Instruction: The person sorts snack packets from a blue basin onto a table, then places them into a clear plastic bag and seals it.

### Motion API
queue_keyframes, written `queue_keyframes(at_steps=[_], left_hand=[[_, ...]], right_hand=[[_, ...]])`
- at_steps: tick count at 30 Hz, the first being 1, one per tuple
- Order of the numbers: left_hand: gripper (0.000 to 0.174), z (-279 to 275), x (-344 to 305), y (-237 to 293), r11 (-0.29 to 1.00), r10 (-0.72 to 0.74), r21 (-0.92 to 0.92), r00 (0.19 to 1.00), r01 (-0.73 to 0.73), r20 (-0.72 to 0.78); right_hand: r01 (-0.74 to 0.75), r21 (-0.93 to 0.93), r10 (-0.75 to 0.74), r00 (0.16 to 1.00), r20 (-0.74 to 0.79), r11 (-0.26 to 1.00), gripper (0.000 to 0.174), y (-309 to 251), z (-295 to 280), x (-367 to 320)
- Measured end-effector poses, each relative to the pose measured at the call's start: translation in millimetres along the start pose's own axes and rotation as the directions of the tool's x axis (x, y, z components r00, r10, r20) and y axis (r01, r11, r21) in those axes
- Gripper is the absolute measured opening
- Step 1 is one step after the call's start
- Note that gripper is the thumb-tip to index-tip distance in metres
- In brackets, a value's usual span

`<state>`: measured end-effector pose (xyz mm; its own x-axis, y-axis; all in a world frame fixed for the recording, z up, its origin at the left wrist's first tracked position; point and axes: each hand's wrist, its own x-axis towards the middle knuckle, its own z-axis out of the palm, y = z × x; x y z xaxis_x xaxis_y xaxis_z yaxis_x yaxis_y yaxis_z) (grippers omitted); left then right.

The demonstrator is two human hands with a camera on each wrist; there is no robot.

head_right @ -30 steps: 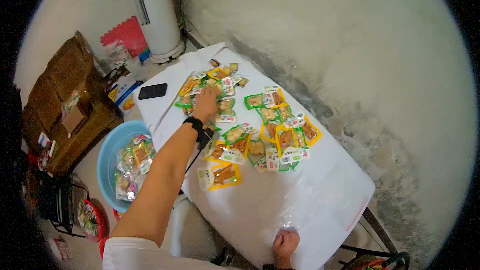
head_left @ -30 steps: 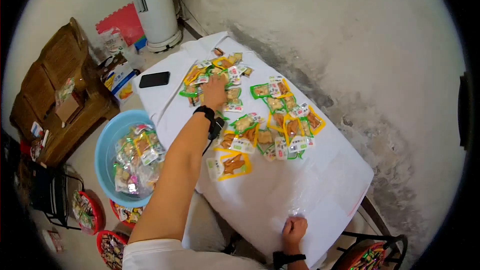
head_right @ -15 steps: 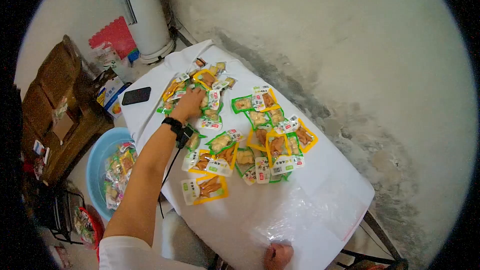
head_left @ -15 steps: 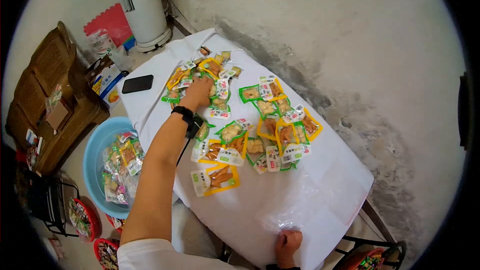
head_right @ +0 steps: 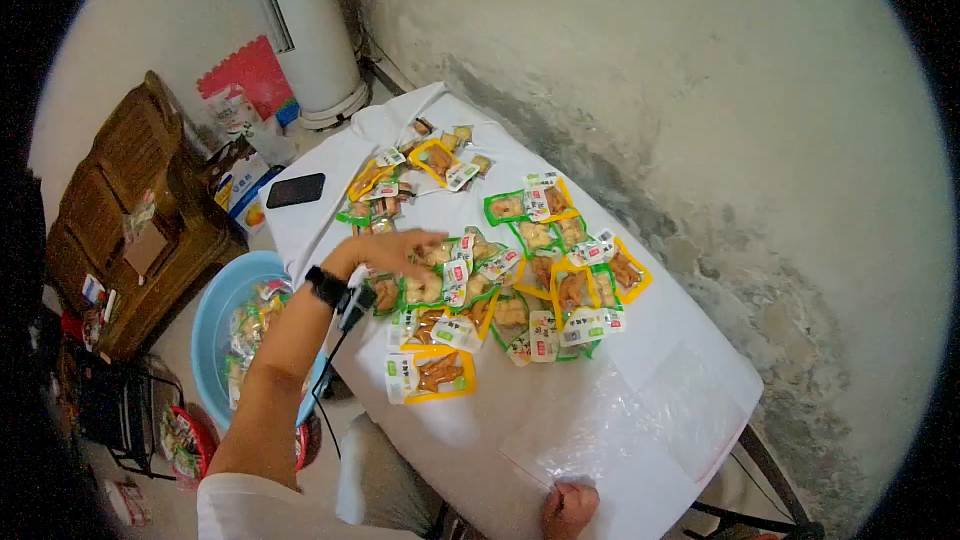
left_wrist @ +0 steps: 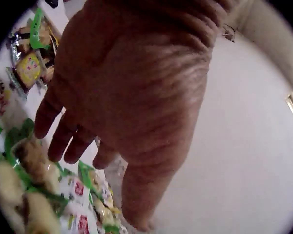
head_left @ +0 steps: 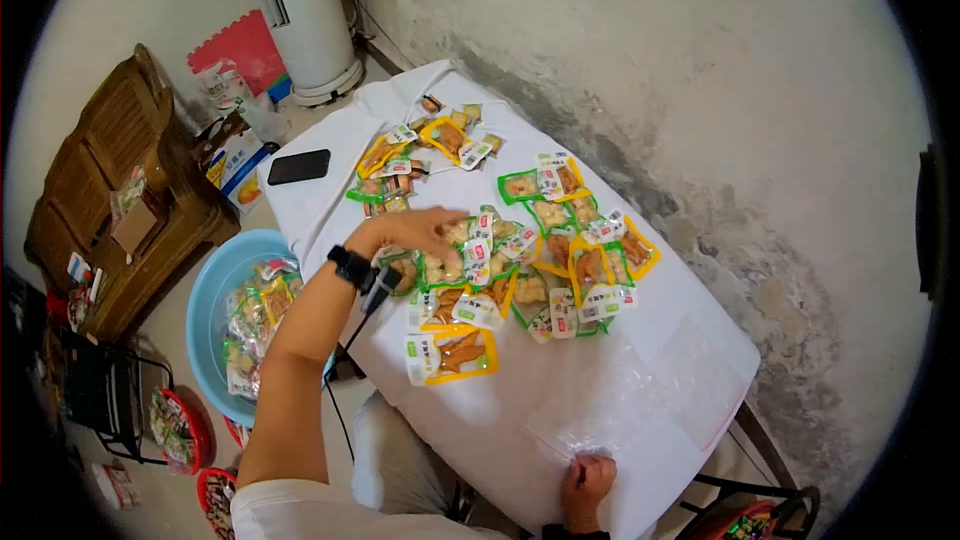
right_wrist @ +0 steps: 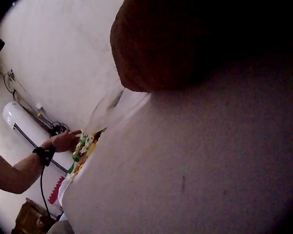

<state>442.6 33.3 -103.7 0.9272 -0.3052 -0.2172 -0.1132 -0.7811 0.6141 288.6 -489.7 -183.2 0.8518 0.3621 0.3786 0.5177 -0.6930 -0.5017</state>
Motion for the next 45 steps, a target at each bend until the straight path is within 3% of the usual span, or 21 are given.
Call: queue_keyframes(at_steps=[2, 4, 5, 7, 16, 18, 19, 21, 22, 23, 24, 25, 27, 28, 30, 33, 34, 38, 40, 41, 45], left_hand=[[0.079, -20, 16, -16, 0.966, -0.254, -0.025, 0.921, 0.258, -0.295], [0.068, -34, 45, -23, 0.966, -0.162, 0.067, 0.791, 0.248, -0.590], [0.068, -36, 60, -34, 0.969, -0.154, 0.066, 0.795, 0.236, -0.587], [0.051, -30, 91, -50, 0.739, -0.082, 0.416, 0.683, 0.530, -0.726], [0.033, -14, 112, -61, 0.769, -0.141, 0.363, 0.694, 0.527, -0.706], [0.031, -21, 95, -40, 0.935, -0.126, 0.085, 0.544, 0.346, -0.830], [0.031, -22, 90, -39, 0.933, -0.121, 0.092, 0.545, 0.347, -0.830], [0.023, -20, 76, -38, 0.967, -0.142, -0.066, 0.301, 0.247, -0.943], [0.023, -20, 66, -28, 0.966, -0.135, -0.058, 0.303, 0.251, -0.943], [0.023, -19, 51, -16, 0.942, -0.329, -0.333, 0.258, 0.028, -0.908], [0.025, -15, 35, -3, 0.801, -0.511, -0.563, 0.257, -0.202, -0.820], [0.025, -4, 18, 14, 0.623, -0.594, -0.689, 0.349, -0.371, -0.725], [0.016, 21, -22, 64, 0.467, -0.708, -0.835, 0.442, -0.291, -0.550], [0.019, 43, -30, 67, 0.180, -0.764, -0.863, 0.485, -0.472, -0.425], [0.028, 93, -65, 79, -0.020, -0.665, -0.916, 0.690, -0.401, -0.288], [0.036, 183, -91, 123, -0.158, -0.649, -0.893, 0.726, -0.422, -0.228], [0.027, 203, -97, 145, -0.358, -0.664, -0.805, 0.735, -0.474, -0.138], [0.033, 268, -119, 182, -0.235, -0.775, -0.917, 0.631, -0.321, -0.022], [0.039, 295, -127, 157, -0.125, -0.724, -0.957, 0.683, -0.262, -0.093], [0.032, 285, -136, 163, -0.143, -0.696, -0.972, 0.718, -0.185, -0.034], [0.035, 244, -142, 180, -0.189, -0.632, -0.982, 0.765, -0.004, 0.119]], right_hand=[[0.004, -0.059, -0.004, 1.000, -0.005, 0.998, 0.009, 2, 2, 0], [-0.016, -0.067, 0.018, 0.999, 0.027, 0.998, 0.010, 13, 5, -9], [-0.037, -0.072, 0.041, 0.997, 0.063, 0.997, 0.011, 14, 4, -9], [-0.038, -0.060, 0.042, 0.997, 0.058, 0.997, 0.012, 9, 0, -4], [-0.051, -0.022, 0.052, 0.998, 0.037, 0.998, 0.015, -10, -9, 6], [-0.048, -0.018, 0.049, 0.997, 0.052, 0.999, 0.015, -18, -13, 14], [-0.052, -0.026, 0.053, 0.996, 0.071, 0.998, 0.014, -19, -14, 17], [-0.060, -0.030, 0.063, 0.994, 0.085, 0.998, 0.013, -16, -14, 14], [-0.037, 0.005, 0.036, 0.999, 0.032, 0.999, 0.010, -9, -7, 10], [-0.010, 0.039, 0.011, 1.000, -0.020, 0.999, 0.009, -7, -5, 8], [-0.009, 0.048, 0.010, 1.000, -0.021, 0.999, 0.009, -4, -4, 6], [0.013, 0.048, -0.012, 1.000, -0.019, 0.999, 0.009, -6, -7, 9], [0.014, 0.057, -0.017, 0.999, 0.048, 0.998, 0.012, -10, -13, 13], [0.015, 0.067, -0.018, 0.999, 0.047, 0.998, 0.012, -10, -14, 13], [-0.012, 0.074, 0.011, 1.000, 0.003, 0.997, 0.014, -12, -11, 10], [0.060, 0.075, -0.057, 0.998, -0.033, 0.995, 0.010, -3, -3, 6], [0.091, 0.056, -0.089, 0.996, -0.023, 0.994, 0.009, -1, 0, 3], [0.041, -0.021, -0.041, 0.999, 0.035, 0.999, 0.007, 2, 5, 3], [-0.045, -0.164, 0.085, 0.964, 0.250, 0.986, 0.012, -7, -5, 10], [0.043, 0.048, -0.046, 0.998, 0.054, 0.998, 0.010, 2, 4, 3], [0.025, 0.076, -0.029, 0.998, 0.058, 0.997, 0.011, -15, -6, 0]])
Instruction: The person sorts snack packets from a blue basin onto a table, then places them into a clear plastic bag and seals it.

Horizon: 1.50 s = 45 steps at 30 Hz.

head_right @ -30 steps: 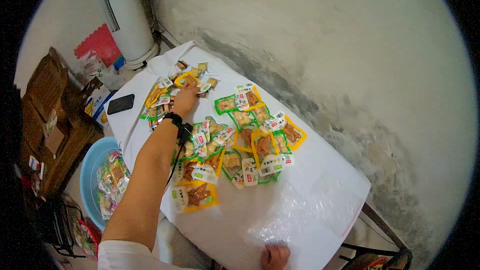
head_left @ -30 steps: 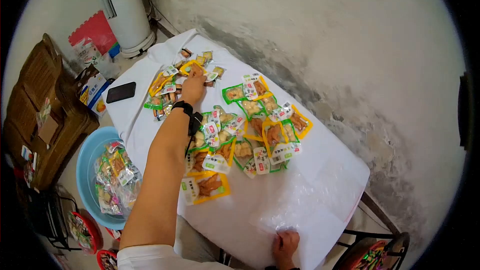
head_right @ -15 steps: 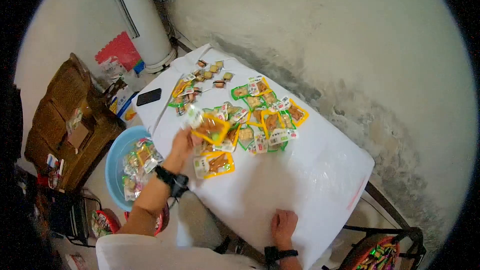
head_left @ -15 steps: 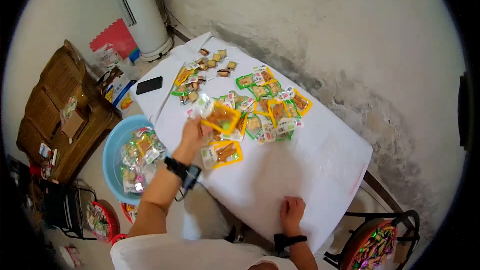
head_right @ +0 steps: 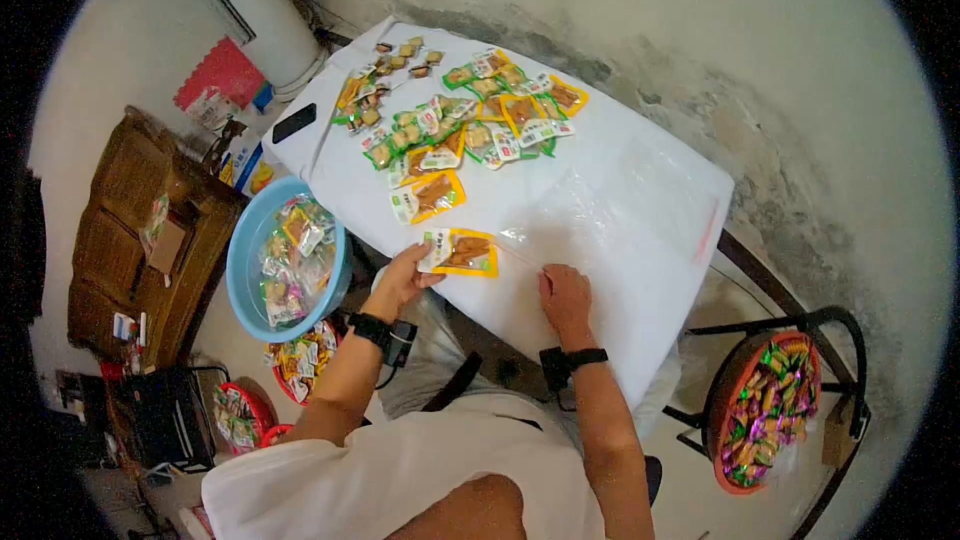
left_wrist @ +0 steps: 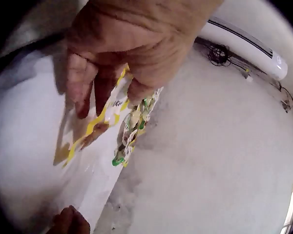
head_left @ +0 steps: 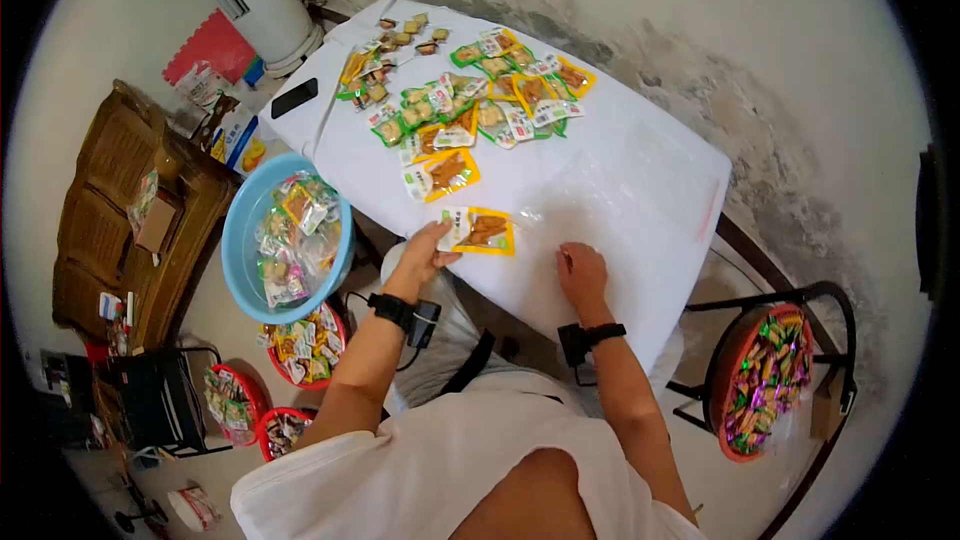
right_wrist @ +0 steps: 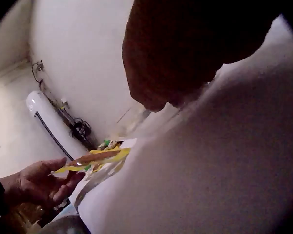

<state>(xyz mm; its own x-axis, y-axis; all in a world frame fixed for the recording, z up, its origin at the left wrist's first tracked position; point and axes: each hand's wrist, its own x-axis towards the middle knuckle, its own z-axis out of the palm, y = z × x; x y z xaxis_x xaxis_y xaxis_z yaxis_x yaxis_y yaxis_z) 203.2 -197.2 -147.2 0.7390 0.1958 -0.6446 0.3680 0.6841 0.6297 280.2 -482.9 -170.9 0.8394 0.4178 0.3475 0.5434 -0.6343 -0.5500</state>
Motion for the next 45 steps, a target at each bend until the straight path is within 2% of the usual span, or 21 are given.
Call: queue_keyframes(at_steps=[2, 4, 5, 7, 9, 12, 15, 17, 19, 21, 23, 25, 27, 29, 30, 32, 34, 39, 41, 42, 45], left_hand=[[0.024, 2, 3, 1, 0.963, 0.080, 0.259, 0.996, -0.069, -0.032], [0.025, -13, 18, -6, 0.954, 0.095, 0.285, 0.995, -0.096, 0.017], [0.026, -14, 16, -7, 0.946, 0.111, 0.301, 0.992, -0.122, 0.053], [0.027, -23, -1, -8, 0.959, 0.137, 0.245, 0.989, -0.145, 0.048], [0.028, -28, -24, -7, 0.986, 0.119, 0.104, 0.989, -0.128, 0.087], [0.029, -10, -74, -9, 0.992, 0.117, 0.019, 0.975, -0.123, 0.188], [0.028, -2, -67, -39, 0.999, 0.040, -0.017, 0.975, -0.037, 0.218], [0.026, 16, -65, -54, 0.999, 0.022, 0.030, 0.988, -0.027, 0.156], [0.024, 24, -53, -67, 0.995, -0.001, 0.100, 0.974, -0.022, 0.228], [0.022, 34, -49, -76, 0.992, 0.022, 0.122, 0.983, -0.044, 0.181], [0.023, 42, -51, -79, 0.984, 0.024, 0.177, 0.998, -0.035, 0.064], [0.023, 47, -59, -78, 0.981, 0.013, 0.193, 0.997, -0.027, 0.075], [0.024, 44, -61, -78, 0.978, 0.003, 0.209, 0.997, -0.019, 0.077], [0.024, 38, -59, -82, 0.981, -0.039, 0.195, 0.980, 0.000, 0.194], [0.024, 38, -57, -85, 0.981, -0.038, 0.195, 0.981, 0.000, 0.192], [0.025, 50, -57, -88, 0.997, 0.035, 0.068, 0.981, -0.049, 0.189], [0.026, 60, -50, -91, 0.999, 0.037, 0.022, 0.980, -0.042, 0.194], [0.028, 89, -42, -92, 0.998, 0.002, -0.061, 0.969, 0.013, 0.248], [0.033, 97, -41, -90, 0.987, -0.120, 0.139, 0.940, 0.078, 0.319], [0.033, 101, -39, -87, 0.987, -0.118, 0.140, 0.938, 0.076, 0.325], [0.037, 114, -34, -76, 0.947, -0.170, 0.318, 0.904, 0.040, 0.393]], right_hand=[[0.013, 0.016, -0.011, 0.997, -0.071, 1.000, 0.012, -5, 0, 0], [-0.125, 0.071, 0.125, 0.992, 0.002, 0.990, 0.012, -9, -2, -1], [-0.133, 0.063, 0.134, 0.991, -0.006, 0.989, 0.012, -11, -5, -1], [-0.153, 0.149, 0.163, 0.985, -0.057, 0.977, 0.012, -14, -10, -2], [-0.183, 0.130, 0.190, 0.981, -0.046, 0.975, 0.012, -12, -9, -4], [-0.200, 0.110, 0.202, 0.979, -0.010, 0.974, 0.012, -16, -13, -5], [-0.162, 0.116, 0.165, 0.986, -0.020, 0.980, 0.012, -23, -9, -8], [-0.134, 0.124, 0.141, 0.989, -0.053, 0.983, 0.012, -26, -9, -10], [-0.103, 0.128, 0.116, 0.988, -0.099, 0.986, 0.011, -30, -13, -12], [-0.120, 0.137, 0.138, 0.982, -0.126, 0.983, 0.011, -33, -17, -14], [-0.138, 0.151, 0.161, 0.976, -0.147, 0.979, 0.010, -30, -20, -17], [-0.239, 0.176, 0.265, 0.953, -0.147, 0.955, 0.010, -27, -20, -17], [-0.255, 0.216, 0.294, 0.940, -0.175, 0.943, 0.010, -27, -22, -17], [-0.268, 0.258, 0.323, 0.925, -0.200, 0.928, 0.010, -28, -20, -18], [-0.231, 0.274, 0.285, 0.941, -0.180, 0.934, 0.011, -27, -17, -19], [-0.191, 0.292, 0.244, 0.957, -0.159, 0.937, 0.011, -32, -16, -22], [-0.122, 0.206, 0.143, 0.986, -0.090, 0.971, 0.013, -38, -19, -25], [0.058, 0.174, -0.035, 0.991, -0.132, 0.983, 0.009, -45, -25, -26], [0.127, 0.172, -0.101, 0.984, -0.148, 0.977, 0.009, -47, -28, -23], [0.144, 0.174, -0.125, 0.986, -0.115, 0.974, 0.009, -48, -29, -22], [0.170, 0.220, -0.158, 0.985, -0.069, 0.961, 0.009, -56, -36, -21]])
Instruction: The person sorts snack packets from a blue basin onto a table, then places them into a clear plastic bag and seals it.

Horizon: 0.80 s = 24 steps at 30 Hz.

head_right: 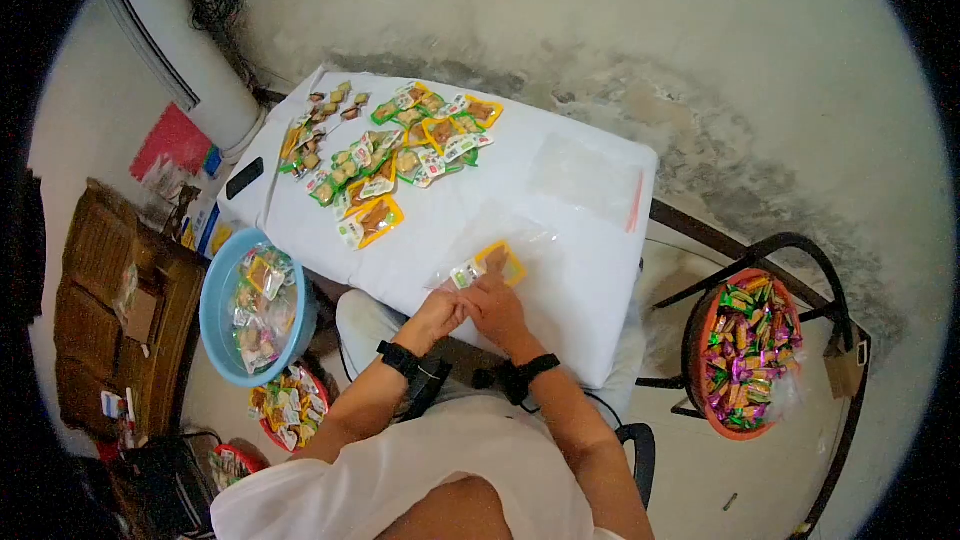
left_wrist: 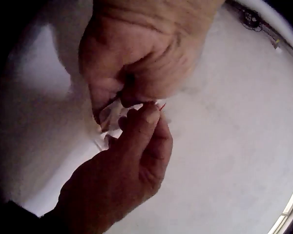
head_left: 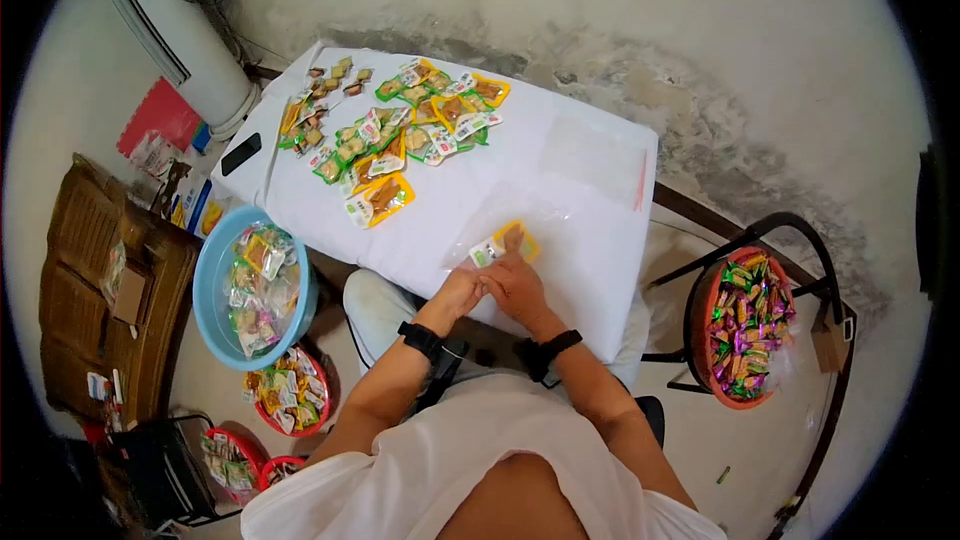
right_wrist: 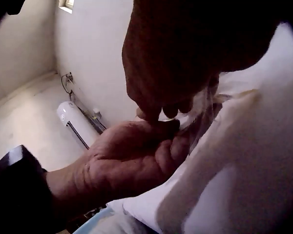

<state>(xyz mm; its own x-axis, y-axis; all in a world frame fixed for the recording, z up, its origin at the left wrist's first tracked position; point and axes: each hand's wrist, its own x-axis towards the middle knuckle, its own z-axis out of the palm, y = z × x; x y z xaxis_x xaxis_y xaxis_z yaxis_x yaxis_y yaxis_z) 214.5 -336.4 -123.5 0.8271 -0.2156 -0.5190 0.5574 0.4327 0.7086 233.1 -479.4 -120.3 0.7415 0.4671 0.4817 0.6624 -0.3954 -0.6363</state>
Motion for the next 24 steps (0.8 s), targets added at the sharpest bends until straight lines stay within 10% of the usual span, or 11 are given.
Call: queue_keyframes(at_steps=[6, 16, 17, 18, 22, 24], left_hand=[[0.039, -11, 36, -20, 0.894, 0.154, -0.444, 0.974, -0.065, 0.167], [0.037, 6, 79, -38, 0.925, 0.165, -0.379, 0.907, -0.007, 0.387], [0.036, 16, 66, -20, 0.921, 0.315, 0.080, 0.850, -0.381, 0.421], [0.034, 22, 59, -11, 0.584, 0.404, 0.486, 0.752, -0.650, 0.521], [0.040, -38, 154, -76, 0.623, 0.326, 0.405, 0.693, -0.669, 0.643], [0.043, 2, 118, -41, 0.995, -0.055, -0.055, 0.931, 0.080, 0.361]], right_hand=[[0.012, 0.017, -0.012, 1.000, -0.025, 1.000, 0.013, 2, 2, 3], [-0.012, -0.025, 0.010, 0.995, -0.099, 1.000, 0.011, 8, -7, -4], [-0.015, -0.028, 0.012, 0.995, -0.099, 1.000, 0.011, 9, -8, -6], [-0.005, 0.012, 0.006, 0.993, -0.118, 1.000, 0.010, 10, -8, -7], [-0.031, 0.075, 0.041, 0.990, -0.137, 0.997, 0.007, 16, -7, -16], [-0.077, 0.048, 0.083, 0.987, -0.140, 0.996, 0.008, 17, -10, -21]])
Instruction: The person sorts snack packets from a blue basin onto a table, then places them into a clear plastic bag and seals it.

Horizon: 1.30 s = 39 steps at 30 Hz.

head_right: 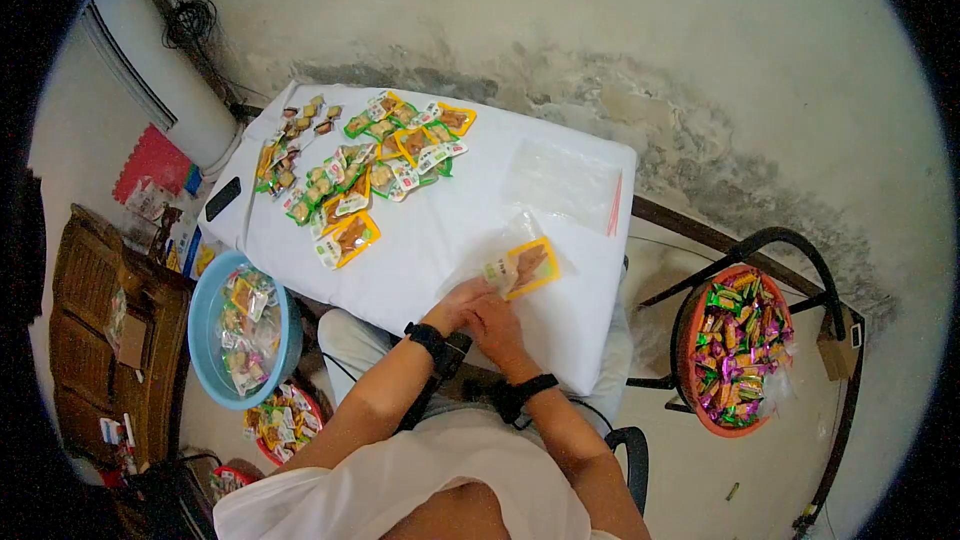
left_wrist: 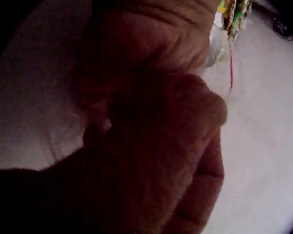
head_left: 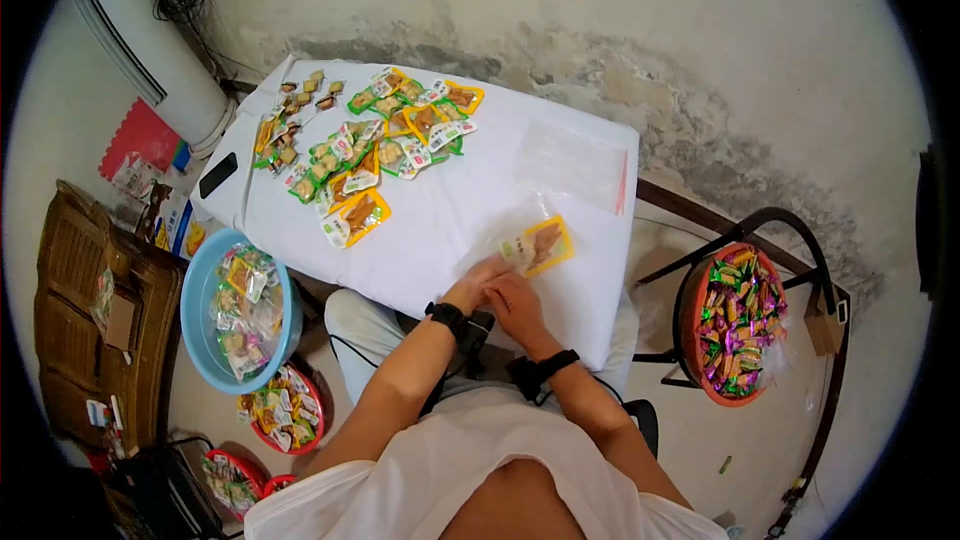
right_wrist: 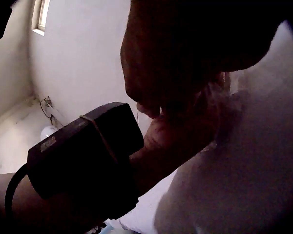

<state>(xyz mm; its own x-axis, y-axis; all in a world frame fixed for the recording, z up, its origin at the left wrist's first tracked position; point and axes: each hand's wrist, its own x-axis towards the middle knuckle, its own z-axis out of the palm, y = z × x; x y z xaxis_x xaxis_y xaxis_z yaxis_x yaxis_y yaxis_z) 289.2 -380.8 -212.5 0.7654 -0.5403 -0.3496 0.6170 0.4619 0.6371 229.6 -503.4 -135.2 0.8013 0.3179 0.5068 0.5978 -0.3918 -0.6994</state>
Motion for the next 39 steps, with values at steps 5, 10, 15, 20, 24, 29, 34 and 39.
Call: queue_keyframes(at_steps=[5, 10, 15, 20, 24, 29, 34, 39], left_hand=[[0.036, -25, 28, -18, 0.878, 0.246, 0.396, 0.963, -0.270, 0.111], [0.037, -16, 15, -20, 0.603, 0.353, 0.653, 0.887, -0.459, 0.298], [0.033, -59, 33, -70, 0.658, 0.443, 0.612, 0.883, -0.439, 0.156], [0.016, 16, -35, -31, 0.947, 0.290, 0.203, 0.933, -0.248, -0.215], [0.015, -21, 7, -62, 0.879, 0.374, 0.312, 0.927, -0.360, 0.017], [0.025, 43, -45, -20, 0.936, 0.308, 0.151, 0.948, -0.318, 0.084], [0.034, 34, -119, 45, 0.943, 0.100, 0.316, 0.994, -0.107, 0.038], [0.023, -72, -130, 143, 0.142, 0.927, 0.978, 0.326, 0.151, -0.185]], right_hand=[[-0.076, 0.000, 0.076, 0.997, 0.002, 0.997, 0.008, -2, -9, -1], [-0.017, -0.034, 0.015, 0.998, -0.058, 0.999, 0.008, 13, -10, -4], [-0.188, 0.017, 0.188, 0.982, -0.015, 0.982, 0.006, 3, -21, -6], [-0.214, -0.005, 0.214, 0.976, -0.040, 0.977, 0.007, 8, -12, -9], [-0.104, -0.007, 0.104, 0.993, -0.065, 0.995, 0.006, 6, -7, -4], [-0.140, -0.034, 0.139, 0.990, -0.026, 0.990, 0.004, 1, -21, -3], [-0.229, 0.003, 0.229, 0.972, -0.057, 0.973, 0.005, 5, -31, -9], [-0.220, 0.008, 0.220, 0.974, -0.060, 0.975, 0.003, -1, -34, -5]])
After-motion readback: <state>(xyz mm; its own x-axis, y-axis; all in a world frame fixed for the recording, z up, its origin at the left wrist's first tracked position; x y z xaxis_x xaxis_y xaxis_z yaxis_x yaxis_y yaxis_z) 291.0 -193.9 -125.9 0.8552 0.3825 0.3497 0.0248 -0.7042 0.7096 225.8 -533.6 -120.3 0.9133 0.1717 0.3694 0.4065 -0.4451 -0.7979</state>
